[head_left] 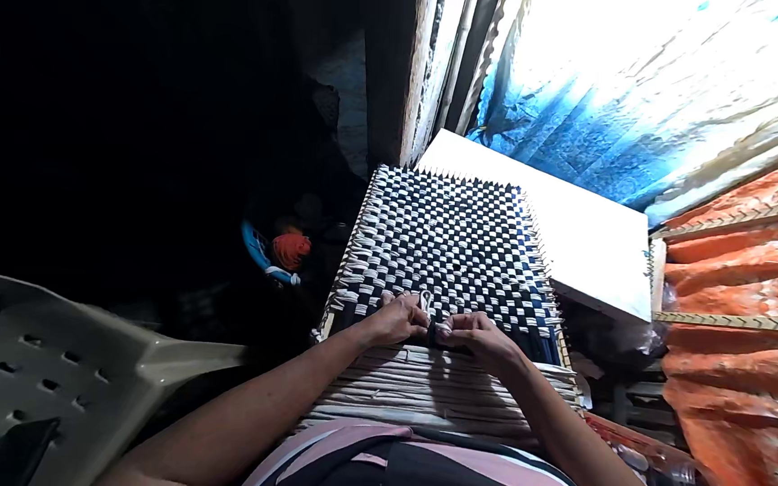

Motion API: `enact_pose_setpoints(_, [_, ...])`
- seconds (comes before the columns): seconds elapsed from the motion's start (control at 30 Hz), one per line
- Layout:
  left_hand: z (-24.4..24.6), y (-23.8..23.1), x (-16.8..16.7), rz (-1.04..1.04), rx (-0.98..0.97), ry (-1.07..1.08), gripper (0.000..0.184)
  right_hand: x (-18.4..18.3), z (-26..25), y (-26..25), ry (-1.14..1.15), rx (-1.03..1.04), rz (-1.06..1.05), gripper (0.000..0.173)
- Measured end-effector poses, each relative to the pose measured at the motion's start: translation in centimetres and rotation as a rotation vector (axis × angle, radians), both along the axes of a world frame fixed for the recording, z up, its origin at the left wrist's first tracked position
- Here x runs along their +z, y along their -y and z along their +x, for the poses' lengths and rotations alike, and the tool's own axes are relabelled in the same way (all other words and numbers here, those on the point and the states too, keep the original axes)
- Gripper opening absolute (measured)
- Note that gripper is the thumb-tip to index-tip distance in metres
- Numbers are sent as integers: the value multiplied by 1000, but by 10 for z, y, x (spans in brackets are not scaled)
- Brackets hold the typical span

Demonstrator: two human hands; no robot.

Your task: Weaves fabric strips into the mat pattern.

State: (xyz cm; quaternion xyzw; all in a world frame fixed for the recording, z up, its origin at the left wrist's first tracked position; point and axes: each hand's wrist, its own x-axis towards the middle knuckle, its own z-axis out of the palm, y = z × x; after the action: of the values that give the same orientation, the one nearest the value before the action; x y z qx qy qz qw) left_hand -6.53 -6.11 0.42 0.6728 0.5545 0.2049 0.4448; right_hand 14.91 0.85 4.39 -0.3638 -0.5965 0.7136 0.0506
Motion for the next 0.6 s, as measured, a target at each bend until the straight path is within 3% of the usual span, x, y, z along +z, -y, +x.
enact_pose_setpoints(0.13, [2,0,4,-5,1,-23,21,-11,19,-8,-318,91,-53,15])
enact_pose_setpoints(0.23, [4,-1,4,-4,-13,-35,21,3,14,-6,-90,17,-36,32])
enact_pose_setpoints(0.3, [4,-1,3,0,-25,-46,21,5,14,-8,-36,120,26,25])
enact_pose_setpoints(0.37, [1,-1,3,8,-36,-39,21,10,23,-13,-267,291,72,23])
enact_pose_setpoints(0.43, [-1,0,3,12,-24,-13,20,11,32,-21,-458,345,60,31])
enact_pose_setpoints(0.5, [-1,0,2,12,-20,-10,21,12,38,-27,-328,329,19,37])
enact_pose_setpoints(0.57, [1,0,2,6,-32,-37,21,15,38,-29,-106,348,32,34])
enact_pose_setpoints(0.6, [1,-1,4,8,-36,-45,21,17,37,-29,-101,369,52,30])
